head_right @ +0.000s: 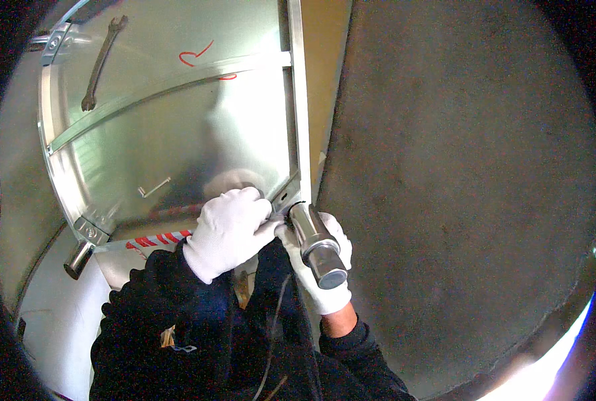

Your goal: The person assembles a metal frame by inserting bolts and tightening them with a wrench. They work on multiple joints of the frame, securing the structure.

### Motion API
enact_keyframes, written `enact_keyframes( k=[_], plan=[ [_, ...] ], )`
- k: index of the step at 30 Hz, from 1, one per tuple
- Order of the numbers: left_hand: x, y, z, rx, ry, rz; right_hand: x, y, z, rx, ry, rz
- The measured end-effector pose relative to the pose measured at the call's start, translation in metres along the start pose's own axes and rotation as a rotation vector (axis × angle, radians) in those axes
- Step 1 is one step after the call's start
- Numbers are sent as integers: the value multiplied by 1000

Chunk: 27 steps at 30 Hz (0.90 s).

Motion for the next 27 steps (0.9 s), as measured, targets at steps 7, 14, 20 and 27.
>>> enact_keyframes(
  k=[7, 14, 20, 27],
  plan=[
    [-2, -1, 7, 59, 25, 31, 9, 4, -15, 52, 97, 116],
    [0, 6, 8, -64, 57, -6, 13, 2, 7, 9, 210, 36],
    [-4, 6, 8, -24, 65, 26, 18, -3, 10, -176, 198, 98],
    [-7, 0, 4, 21, 18, 32, -5, -18, 75, -444, 408, -133]
  ],
)
Point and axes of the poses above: each hand's wrist, its own x-axis away from the middle knuckle, its own y-axis out of the palm, z = x × y, the point moved 5 cm from there along -x, towards the middle knuckle, and after that the axes turned 6 degrees about -x, right-handed, at the moved point
